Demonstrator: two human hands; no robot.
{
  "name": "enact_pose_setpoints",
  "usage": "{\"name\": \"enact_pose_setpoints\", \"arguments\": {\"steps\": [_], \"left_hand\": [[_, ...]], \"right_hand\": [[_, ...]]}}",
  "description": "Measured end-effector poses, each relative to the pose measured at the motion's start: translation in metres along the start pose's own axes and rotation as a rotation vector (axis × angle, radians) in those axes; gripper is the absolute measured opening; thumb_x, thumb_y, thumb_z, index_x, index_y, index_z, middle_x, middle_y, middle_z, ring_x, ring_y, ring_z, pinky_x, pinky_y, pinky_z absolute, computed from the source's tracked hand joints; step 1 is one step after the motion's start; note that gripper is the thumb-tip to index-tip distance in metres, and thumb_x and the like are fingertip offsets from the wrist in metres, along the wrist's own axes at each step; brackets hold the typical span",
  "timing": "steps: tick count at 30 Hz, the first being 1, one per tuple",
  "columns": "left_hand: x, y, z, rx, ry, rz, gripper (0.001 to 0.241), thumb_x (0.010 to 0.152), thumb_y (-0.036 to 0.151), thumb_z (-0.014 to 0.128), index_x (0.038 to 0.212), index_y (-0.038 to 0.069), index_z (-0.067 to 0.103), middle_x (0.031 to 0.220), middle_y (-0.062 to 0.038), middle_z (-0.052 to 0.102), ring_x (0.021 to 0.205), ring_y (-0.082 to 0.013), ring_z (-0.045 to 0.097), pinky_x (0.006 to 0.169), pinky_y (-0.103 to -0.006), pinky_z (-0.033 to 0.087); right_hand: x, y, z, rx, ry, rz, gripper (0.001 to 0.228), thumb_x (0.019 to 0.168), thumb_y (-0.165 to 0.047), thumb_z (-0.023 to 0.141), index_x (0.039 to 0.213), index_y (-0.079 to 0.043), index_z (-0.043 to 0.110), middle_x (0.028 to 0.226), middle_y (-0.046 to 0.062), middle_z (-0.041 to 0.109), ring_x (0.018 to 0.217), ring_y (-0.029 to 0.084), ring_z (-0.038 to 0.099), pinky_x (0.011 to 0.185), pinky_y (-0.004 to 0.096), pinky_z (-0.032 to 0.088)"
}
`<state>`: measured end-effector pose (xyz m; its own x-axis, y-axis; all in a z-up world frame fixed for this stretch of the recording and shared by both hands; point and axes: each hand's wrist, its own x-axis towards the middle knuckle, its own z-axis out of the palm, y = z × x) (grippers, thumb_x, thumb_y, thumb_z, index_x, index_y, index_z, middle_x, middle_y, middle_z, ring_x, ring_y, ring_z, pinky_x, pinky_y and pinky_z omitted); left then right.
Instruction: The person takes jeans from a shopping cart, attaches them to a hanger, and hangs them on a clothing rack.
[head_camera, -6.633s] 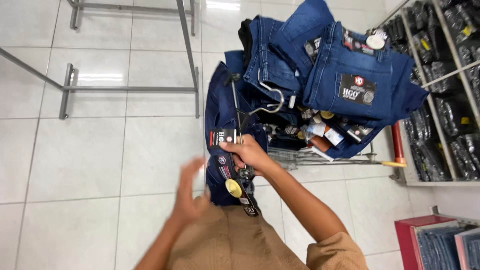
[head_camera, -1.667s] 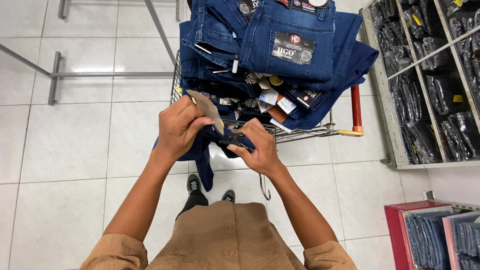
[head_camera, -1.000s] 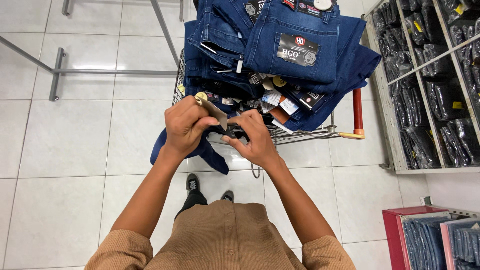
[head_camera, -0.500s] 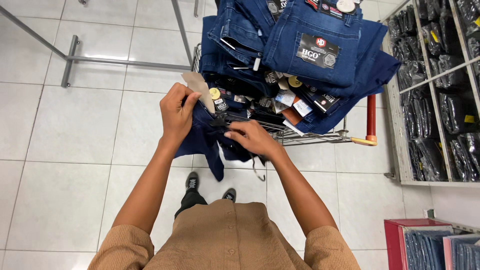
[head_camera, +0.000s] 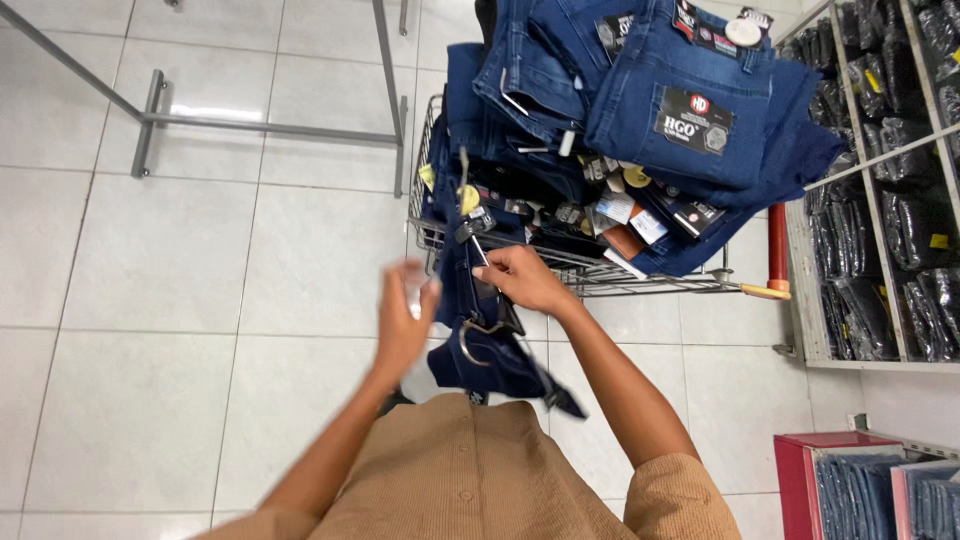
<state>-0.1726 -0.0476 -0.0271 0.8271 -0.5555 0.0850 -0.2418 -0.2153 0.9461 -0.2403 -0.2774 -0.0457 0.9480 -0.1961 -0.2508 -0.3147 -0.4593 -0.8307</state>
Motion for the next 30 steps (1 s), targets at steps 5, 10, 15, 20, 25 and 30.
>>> {"name": "enact_pose_setpoints", "arguments": {"steps": [5,10,15,20,25,30], "left_hand": [[-0.045,-0.002,-0.015,-0.341,-0.399,-0.445,0.068,0.104,0.048,0.054,0.158,0.014,0.032,0.125,-0.027,0.064,0.128,-0.0443,0.059,0.104,-0.0514,0.045],[-0.020,0.020,-0.062,-0.162,-0.377,-0.633,0.145,0.078,0.050,0.086,0.162,0.017,-0.027,0.166,-0.034,0.006,0.146,-0.0538,0.031,0.119,-0.0674,0.032],[-0.007,-0.046,-0.105,0.172,-0.409,-0.597,0.115,0.086,0.021,0.075,0.164,0.003,-0.007,0.122,-0.028,0.070,0.118,-0.0453,0.067,0.102,-0.0558,0.053],[0.009,-0.181,-0.142,0.713,-0.451,-0.523,0.041,0.097,0.045,0.056,0.137,0.043,0.064,0.104,-0.008,0.077,0.102,-0.0397,0.074,0.084,-0.0554,0.059],[0.047,-0.122,-0.227,0.897,-0.507,-0.347,0.035,0.104,0.033,0.051,0.136,0.038,0.066,0.103,-0.017,0.076,0.107,-0.0419,0.073,0.091,-0.0564,0.057],[0.080,-0.080,-0.298,0.978,-0.506,-0.229,0.031,0.103,0.028,0.054,0.128,0.030,0.071,0.097,-0.021,0.077,0.100,-0.0430,0.074,0.088,-0.0555,0.058]], "right_hand": [[0.029,-0.014,0.040,0.317,0.223,0.232,0.029,0.091,-0.020,0.074,0.066,-0.010,0.065,0.053,0.000,0.055,0.050,0.012,0.058,0.043,0.025,0.053],[0.082,-0.011,0.093,0.629,0.480,0.381,0.023,0.092,-0.020,0.075,0.074,-0.007,0.069,0.056,0.004,0.056,0.050,0.013,0.061,0.044,0.031,0.063],[0.116,-0.026,0.152,0.700,0.513,0.417,0.020,0.093,-0.020,0.074,0.085,-0.003,0.068,0.066,0.006,0.059,0.057,0.016,0.063,0.050,0.034,0.065],[0.139,-0.054,0.190,0.829,0.469,0.496,0.026,0.095,-0.018,0.072,0.103,0.006,0.062,0.084,0.013,0.060,0.076,0.023,0.066,0.072,0.045,0.069],[0.130,-0.125,0.180,0.760,0.224,0.462,0.032,0.102,-0.028,0.066,0.106,0.003,0.063,0.102,0.026,0.073,0.088,0.035,0.077,0.078,0.046,0.066],[0.146,-0.126,0.163,-0.300,0.293,0.000,0.020,0.096,-0.041,0.071,0.101,-0.021,0.072,0.078,-0.001,0.076,0.079,0.023,0.073,0.071,0.039,0.060]]}}
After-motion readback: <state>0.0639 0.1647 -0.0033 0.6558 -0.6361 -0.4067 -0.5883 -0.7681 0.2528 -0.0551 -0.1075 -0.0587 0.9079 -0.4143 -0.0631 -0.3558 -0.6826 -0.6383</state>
